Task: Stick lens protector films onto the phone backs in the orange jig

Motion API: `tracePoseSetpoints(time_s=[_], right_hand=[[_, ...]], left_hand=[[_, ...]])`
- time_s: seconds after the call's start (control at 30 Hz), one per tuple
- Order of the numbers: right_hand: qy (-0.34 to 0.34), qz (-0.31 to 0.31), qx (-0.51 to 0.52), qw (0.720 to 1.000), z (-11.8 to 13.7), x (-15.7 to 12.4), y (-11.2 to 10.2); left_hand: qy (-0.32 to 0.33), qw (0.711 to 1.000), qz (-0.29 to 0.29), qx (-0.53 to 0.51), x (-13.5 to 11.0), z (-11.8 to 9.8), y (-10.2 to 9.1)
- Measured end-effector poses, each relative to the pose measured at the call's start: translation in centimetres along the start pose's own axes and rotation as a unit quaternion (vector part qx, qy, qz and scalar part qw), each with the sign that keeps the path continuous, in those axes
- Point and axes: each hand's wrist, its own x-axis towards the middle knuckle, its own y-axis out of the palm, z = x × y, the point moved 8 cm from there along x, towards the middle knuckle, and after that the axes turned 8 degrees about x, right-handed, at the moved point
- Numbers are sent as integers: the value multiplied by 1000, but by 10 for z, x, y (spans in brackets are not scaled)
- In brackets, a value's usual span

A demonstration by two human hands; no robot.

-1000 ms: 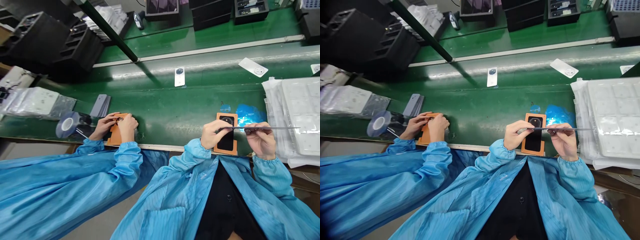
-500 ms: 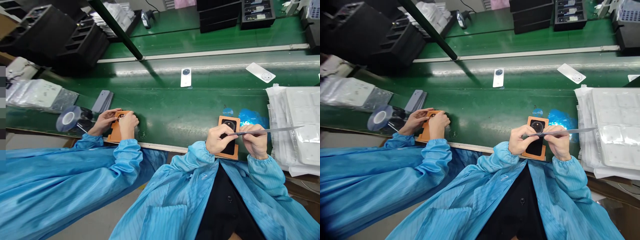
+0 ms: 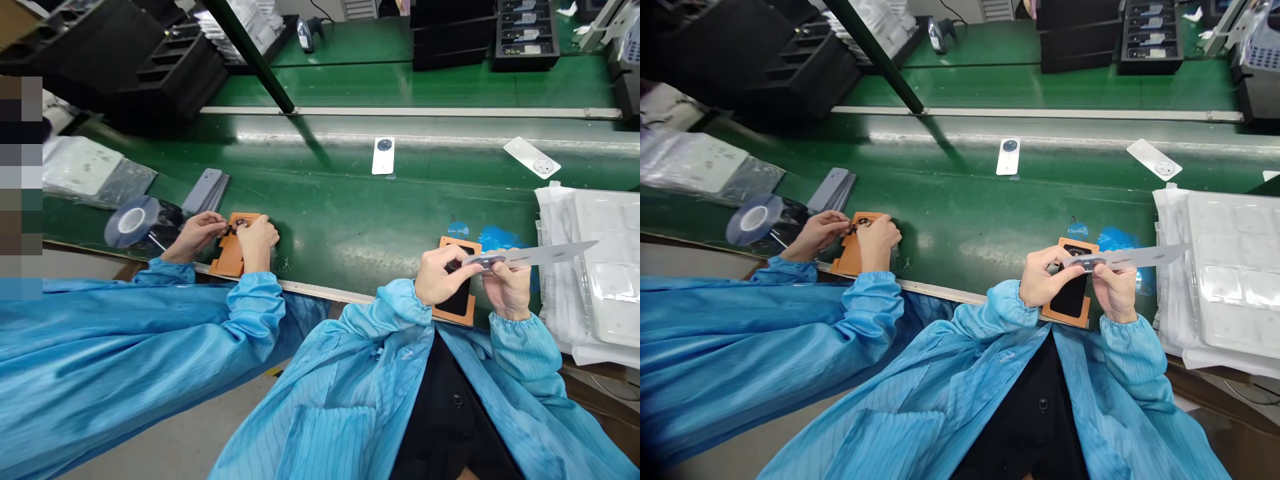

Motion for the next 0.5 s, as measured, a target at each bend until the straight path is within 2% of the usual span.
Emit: tracePoseSetpoints(time_s=[0.1, 0.17, 0.23, 0.33, 0.4, 0.47, 0.5], right_hand=[[40, -27, 40, 998, 0, 8, 3], [62, -29, 60, 996, -1, 10, 7], [86, -32, 86, 992, -1, 5, 10], [135, -32, 112, 984, -2, -18, 6], [170, -25, 96, 981, 2, -42, -3], [190, -25, 60, 980, 13, -66, -20], [191, -32, 39, 980, 22, -77, -31]], left_hand=[[-75, 994, 1, -77, 52, 31, 3], [-99, 989, 9, -105, 102, 55, 2], [-140, 987, -3, -76, 152, 83, -8], [-215, 968, -35, 125, 202, 120, -50], [-260, 922, -52, 284, 214, 133, -86], [-284, 894, -59, 341, 218, 134, -113], [-284, 892, -54, 348, 219, 131, -118]])
